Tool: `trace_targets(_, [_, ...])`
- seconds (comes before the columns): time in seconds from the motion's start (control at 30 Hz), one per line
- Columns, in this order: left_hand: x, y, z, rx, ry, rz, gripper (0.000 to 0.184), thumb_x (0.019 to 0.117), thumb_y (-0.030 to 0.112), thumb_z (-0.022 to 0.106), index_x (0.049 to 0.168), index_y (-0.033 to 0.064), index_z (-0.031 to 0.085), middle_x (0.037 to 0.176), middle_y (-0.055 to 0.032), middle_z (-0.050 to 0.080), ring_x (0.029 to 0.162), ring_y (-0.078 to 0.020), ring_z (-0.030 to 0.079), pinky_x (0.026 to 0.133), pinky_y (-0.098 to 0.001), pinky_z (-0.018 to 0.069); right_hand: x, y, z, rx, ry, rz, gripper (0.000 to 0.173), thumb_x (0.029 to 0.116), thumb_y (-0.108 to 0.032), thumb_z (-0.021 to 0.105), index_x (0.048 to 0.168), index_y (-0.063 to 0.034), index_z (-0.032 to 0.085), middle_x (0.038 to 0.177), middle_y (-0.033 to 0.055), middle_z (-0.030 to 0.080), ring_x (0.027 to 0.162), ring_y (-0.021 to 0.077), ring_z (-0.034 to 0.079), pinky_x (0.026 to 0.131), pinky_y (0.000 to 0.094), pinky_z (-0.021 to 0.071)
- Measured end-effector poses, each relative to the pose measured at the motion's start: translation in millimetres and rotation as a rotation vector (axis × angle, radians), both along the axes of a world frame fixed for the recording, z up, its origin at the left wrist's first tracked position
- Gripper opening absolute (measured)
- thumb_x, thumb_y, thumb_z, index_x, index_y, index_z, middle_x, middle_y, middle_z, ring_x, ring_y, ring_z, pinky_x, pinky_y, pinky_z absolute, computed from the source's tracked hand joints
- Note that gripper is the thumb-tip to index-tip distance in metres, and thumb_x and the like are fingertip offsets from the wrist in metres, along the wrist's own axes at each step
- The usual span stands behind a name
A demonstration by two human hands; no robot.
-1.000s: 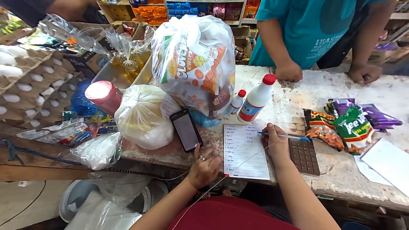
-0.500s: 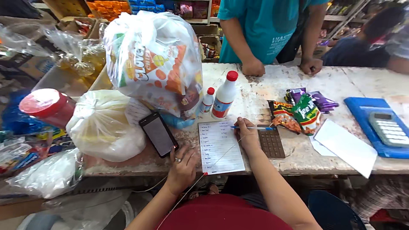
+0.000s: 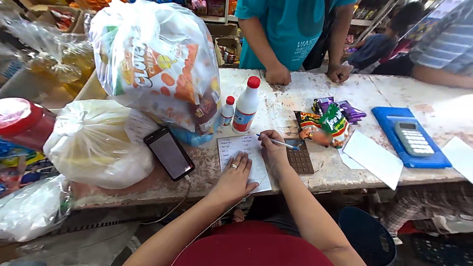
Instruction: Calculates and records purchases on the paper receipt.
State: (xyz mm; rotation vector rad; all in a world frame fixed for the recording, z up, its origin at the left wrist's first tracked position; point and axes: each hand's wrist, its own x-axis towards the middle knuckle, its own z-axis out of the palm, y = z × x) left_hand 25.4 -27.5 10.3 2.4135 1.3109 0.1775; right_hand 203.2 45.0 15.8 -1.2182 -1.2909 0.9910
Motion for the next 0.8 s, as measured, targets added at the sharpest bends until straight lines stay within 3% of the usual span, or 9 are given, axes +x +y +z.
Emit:
trace_targets(0.07, [3,-6,-1,0.010,0.017,-0.030,0.087,0.1002,0.065,0.042,0.156,-0.0018,0.037,0.166,-0.0216,0.028,0.156,-0.0377,0.023,0.124,-0.0579,0.0198,-6,-3,10,0.022,0.027,0.036,0.013,0.1059,-0.011,0.053,0.100,-0.0042,0.063,0.082,-0.0035,0.066,0.071,0.0006,0.061,0.070,0.0181,0.0532])
trace_targets(0.17, [3,-13,-3,0.002,0.069,-0.053,0.097,0.0960,0.073,0.042,0.159,-0.0002,0.031,0.168,-0.0211,0.023,0.157,-0.0375,0.019,0.125,-0.0579,0.0173,-14,-12,15,-0.033,0.027,0.124,0.023,0.1090,-0.015,0.048,0.098,-0.0041,0.064,0.082,-0.0023,0.066,0.071,0.0024,0.062,0.071,0.0200,0.0547])
trace_targets(0.33, [4,-14,-7,0.036,0.083,-0.047,0.100,0.0943,0.076,0.040,0.159,0.0001,0.030,0.168,-0.0212,0.023,0.157,-0.0374,0.019,0.125,-0.0574,0.0169,-19,-14,6,-0.092,-0.122,0.146,0.030,0.1090,-0.028,0.052,0.093,-0.0071,0.066,0.075,0.0000,0.063,0.059,0.0049,0.056,0.057,0.0211,0.0499])
trace_targets(0.47, [3,-15,-10,0.095,0.070,-0.045,0.098,0.0946,0.076,0.039,0.157,0.0002,0.034,0.166,-0.0214,0.029,0.155,-0.0374,0.024,0.124,-0.0575,0.0209,-22,-13,-8,-0.015,-0.066,0.080,0.031,0.1097,-0.019,0.048,0.085,-0.0050,0.061,0.067,-0.0028,0.059,0.054,0.0014,0.052,0.053,0.0178,0.0462])
trace_targets(0.8, [4,-15,-14,0.135,0.088,-0.040,0.097,0.0944,0.076,0.038,0.156,0.0014,0.036,0.166,-0.0202,0.030,0.156,-0.0359,0.024,0.124,-0.0557,0.0218,-20,-14,-11,-0.004,-0.017,0.061,0.026,0.1097,-0.019,0.048,0.095,-0.0029,0.064,0.072,-0.0017,0.061,0.056,0.0006,0.053,0.054,0.0165,0.0469])
